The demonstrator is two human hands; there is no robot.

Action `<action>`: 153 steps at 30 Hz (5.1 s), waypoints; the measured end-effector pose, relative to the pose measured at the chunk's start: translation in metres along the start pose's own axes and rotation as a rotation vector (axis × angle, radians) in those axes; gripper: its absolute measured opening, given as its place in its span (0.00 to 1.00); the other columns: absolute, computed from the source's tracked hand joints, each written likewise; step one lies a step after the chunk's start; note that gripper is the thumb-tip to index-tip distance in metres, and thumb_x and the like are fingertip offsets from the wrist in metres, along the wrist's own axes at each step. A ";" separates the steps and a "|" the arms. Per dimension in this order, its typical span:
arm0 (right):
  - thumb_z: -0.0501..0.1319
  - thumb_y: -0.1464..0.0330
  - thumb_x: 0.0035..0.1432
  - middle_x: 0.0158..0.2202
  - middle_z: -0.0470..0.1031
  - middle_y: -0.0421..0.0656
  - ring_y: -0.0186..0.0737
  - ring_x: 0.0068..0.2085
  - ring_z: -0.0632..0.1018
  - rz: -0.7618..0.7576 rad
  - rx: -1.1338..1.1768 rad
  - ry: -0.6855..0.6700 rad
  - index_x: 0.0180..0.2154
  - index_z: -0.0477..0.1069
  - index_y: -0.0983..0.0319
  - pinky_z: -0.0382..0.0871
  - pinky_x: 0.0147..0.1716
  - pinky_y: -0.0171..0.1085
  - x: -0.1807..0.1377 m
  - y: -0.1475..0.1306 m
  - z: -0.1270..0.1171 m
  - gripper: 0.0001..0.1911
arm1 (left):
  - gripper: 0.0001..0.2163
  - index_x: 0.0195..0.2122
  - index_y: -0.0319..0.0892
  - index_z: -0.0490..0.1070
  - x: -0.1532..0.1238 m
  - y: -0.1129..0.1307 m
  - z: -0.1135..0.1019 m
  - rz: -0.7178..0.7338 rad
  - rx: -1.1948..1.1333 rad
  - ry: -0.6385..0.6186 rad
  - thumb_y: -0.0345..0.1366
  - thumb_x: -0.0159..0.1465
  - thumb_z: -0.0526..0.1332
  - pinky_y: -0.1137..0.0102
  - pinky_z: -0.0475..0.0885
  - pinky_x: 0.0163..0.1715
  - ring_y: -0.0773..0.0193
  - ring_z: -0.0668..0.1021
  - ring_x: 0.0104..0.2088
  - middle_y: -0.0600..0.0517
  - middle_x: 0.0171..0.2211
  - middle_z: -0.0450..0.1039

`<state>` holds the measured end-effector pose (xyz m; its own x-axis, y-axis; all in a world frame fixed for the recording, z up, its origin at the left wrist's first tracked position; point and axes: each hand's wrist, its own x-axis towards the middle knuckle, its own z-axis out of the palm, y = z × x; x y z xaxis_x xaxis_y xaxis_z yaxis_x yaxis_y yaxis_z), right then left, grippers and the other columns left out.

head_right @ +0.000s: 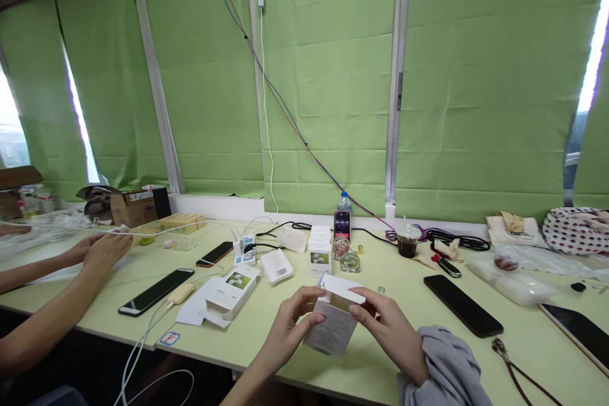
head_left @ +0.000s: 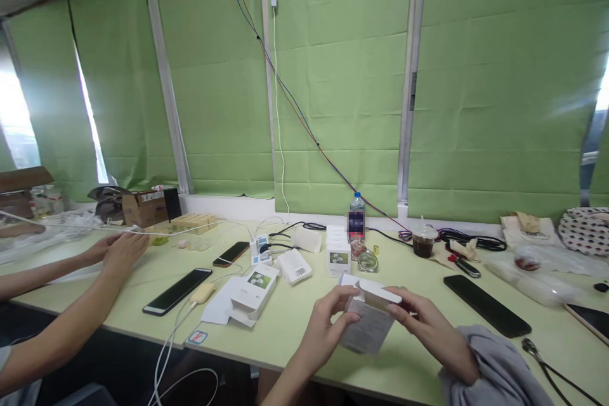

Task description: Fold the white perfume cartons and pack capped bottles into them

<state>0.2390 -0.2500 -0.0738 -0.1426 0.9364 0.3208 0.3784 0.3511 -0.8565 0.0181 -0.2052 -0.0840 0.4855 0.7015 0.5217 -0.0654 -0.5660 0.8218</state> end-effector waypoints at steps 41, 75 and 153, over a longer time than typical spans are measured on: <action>0.53 0.57 0.65 0.36 0.74 0.45 0.37 0.31 0.72 -0.188 -0.054 -0.043 0.55 0.71 0.58 0.70 0.29 0.34 0.001 0.002 0.004 0.22 | 0.15 0.48 0.46 0.68 0.002 -0.004 0.001 -0.102 -0.145 -0.041 0.29 0.60 0.63 0.70 0.72 0.40 0.61 0.78 0.40 0.51 0.41 0.76; 0.49 0.53 0.65 0.37 0.77 0.45 0.33 0.24 0.72 -0.115 -0.108 -0.078 0.55 0.71 0.58 0.72 0.22 0.33 0.000 0.003 0.007 0.26 | 0.30 0.55 0.51 0.67 0.003 -0.004 -0.001 -0.244 -0.251 -0.052 0.28 0.51 0.69 0.65 0.72 0.40 0.58 0.76 0.42 0.50 0.44 0.69; 0.55 0.61 0.65 0.48 0.76 0.48 0.44 0.43 0.80 -0.174 0.109 0.095 0.50 0.71 0.59 0.78 0.40 0.41 0.007 0.010 0.007 0.16 | 0.20 0.52 0.50 0.66 0.004 0.000 -0.004 -0.211 -0.217 0.090 0.34 0.59 0.65 0.69 0.71 0.38 0.60 0.75 0.41 0.51 0.45 0.67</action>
<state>0.2349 -0.2396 -0.0829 -0.1083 0.8593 0.4998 0.2539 0.5100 -0.8218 0.0160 -0.2008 -0.0811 0.4299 0.8344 0.3448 -0.1609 -0.3050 0.9387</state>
